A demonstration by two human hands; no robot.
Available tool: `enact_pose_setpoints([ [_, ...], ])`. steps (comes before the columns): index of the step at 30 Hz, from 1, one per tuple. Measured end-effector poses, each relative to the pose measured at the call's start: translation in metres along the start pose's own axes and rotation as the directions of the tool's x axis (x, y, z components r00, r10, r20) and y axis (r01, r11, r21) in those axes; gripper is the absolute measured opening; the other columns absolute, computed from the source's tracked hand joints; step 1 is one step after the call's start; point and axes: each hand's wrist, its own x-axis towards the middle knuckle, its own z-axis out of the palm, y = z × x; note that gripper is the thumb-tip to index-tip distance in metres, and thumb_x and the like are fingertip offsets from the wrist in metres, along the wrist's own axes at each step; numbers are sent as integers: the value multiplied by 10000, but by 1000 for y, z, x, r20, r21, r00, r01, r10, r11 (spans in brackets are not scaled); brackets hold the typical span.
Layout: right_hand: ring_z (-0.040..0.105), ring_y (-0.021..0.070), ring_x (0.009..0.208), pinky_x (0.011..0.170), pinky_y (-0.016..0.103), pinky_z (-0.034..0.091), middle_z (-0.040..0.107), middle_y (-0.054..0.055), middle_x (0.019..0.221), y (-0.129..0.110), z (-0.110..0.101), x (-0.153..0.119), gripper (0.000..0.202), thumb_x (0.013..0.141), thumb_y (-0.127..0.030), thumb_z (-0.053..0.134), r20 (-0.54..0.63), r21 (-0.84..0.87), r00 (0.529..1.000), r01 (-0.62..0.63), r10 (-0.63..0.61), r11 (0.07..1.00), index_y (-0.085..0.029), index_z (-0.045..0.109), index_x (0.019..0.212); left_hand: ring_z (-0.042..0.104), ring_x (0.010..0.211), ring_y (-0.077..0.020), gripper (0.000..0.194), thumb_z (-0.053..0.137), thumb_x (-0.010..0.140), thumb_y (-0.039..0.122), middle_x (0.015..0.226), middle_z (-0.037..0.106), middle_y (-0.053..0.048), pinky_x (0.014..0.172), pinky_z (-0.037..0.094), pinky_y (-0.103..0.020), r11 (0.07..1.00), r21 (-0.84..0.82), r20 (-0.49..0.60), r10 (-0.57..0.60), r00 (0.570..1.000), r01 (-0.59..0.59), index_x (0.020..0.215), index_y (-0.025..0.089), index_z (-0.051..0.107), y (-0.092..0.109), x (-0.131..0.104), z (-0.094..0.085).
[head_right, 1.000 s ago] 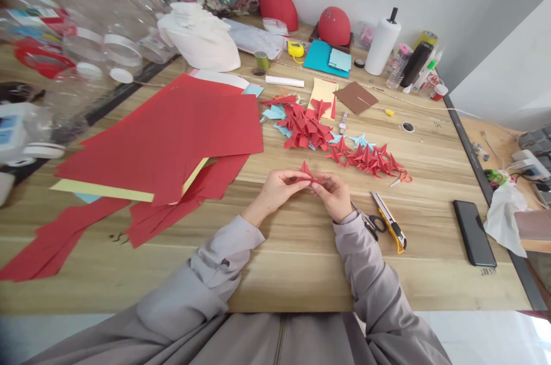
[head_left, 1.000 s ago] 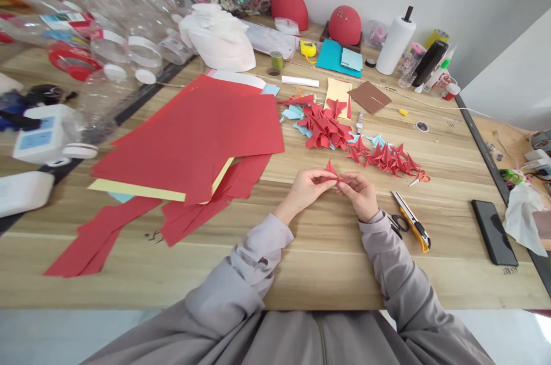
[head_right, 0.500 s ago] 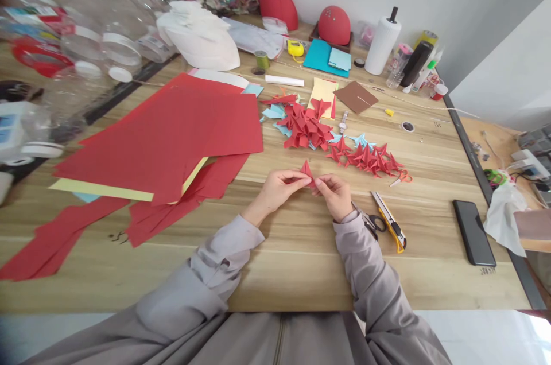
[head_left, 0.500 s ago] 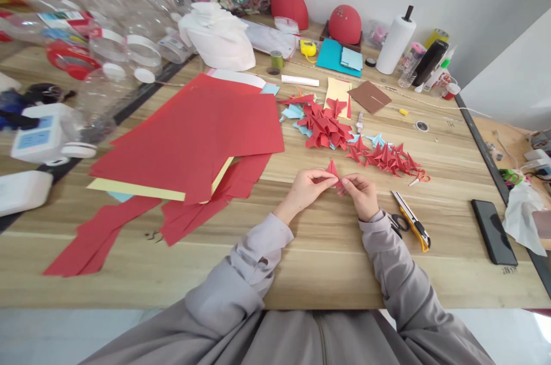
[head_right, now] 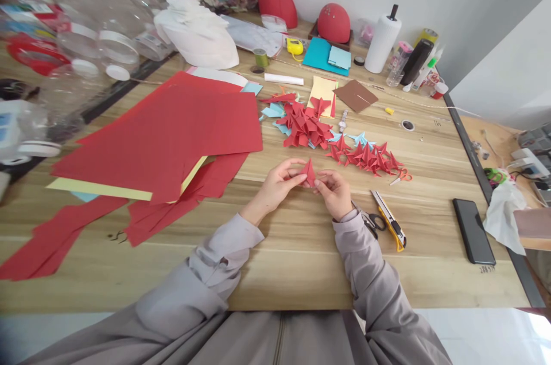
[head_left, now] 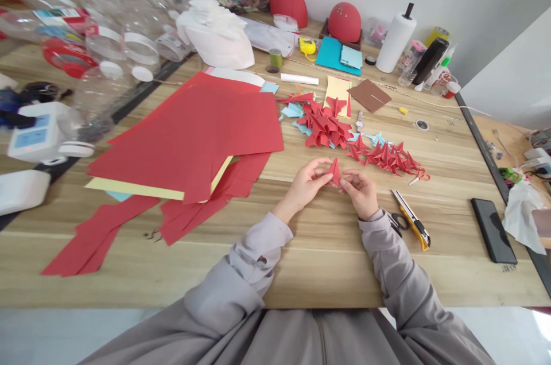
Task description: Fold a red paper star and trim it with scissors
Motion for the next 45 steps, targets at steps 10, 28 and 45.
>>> enact_pose_setpoints([
  [10, 584, 119, 510, 525, 267, 490, 640, -27, 593, 6, -3, 2, 273, 680, -415, 700, 2, 62, 1000, -4, 4, 998, -201, 596, 814, 623, 780, -183, 241, 616, 736, 372, 767, 677, -55, 769, 474, -305, 998, 59, -25, 30, 999, -29, 683, 146, 680, -4, 1, -2],
  [28, 582, 122, 480, 505, 258, 492, 643, -7, 554, 8, -2, -1, 293, 651, -446, 719, 32, -67, 999, -38, 40, 997, -180, 599, 675, 596, 637, -131, 562, 745, 602, 290, 674, 661, -4, 671, 486, -272, 987, 156, -80, -11, 997, 23, 1131, 147, 619, -6, 0, -2],
  [45, 353, 57, 352, 351, 205, 265, 462, -68, 401, 2, -4, -5, 395, 680, -506, 668, 178, -207, 982, -25, 62, 978, -201, 452, 552, 438, 471, -67, 334, 785, 539, 289, 488, 490, 58, 475, 354, -205, 997, 10, -220, -77, 972, 81, 817, 136, 681, -2, -1, 3],
])
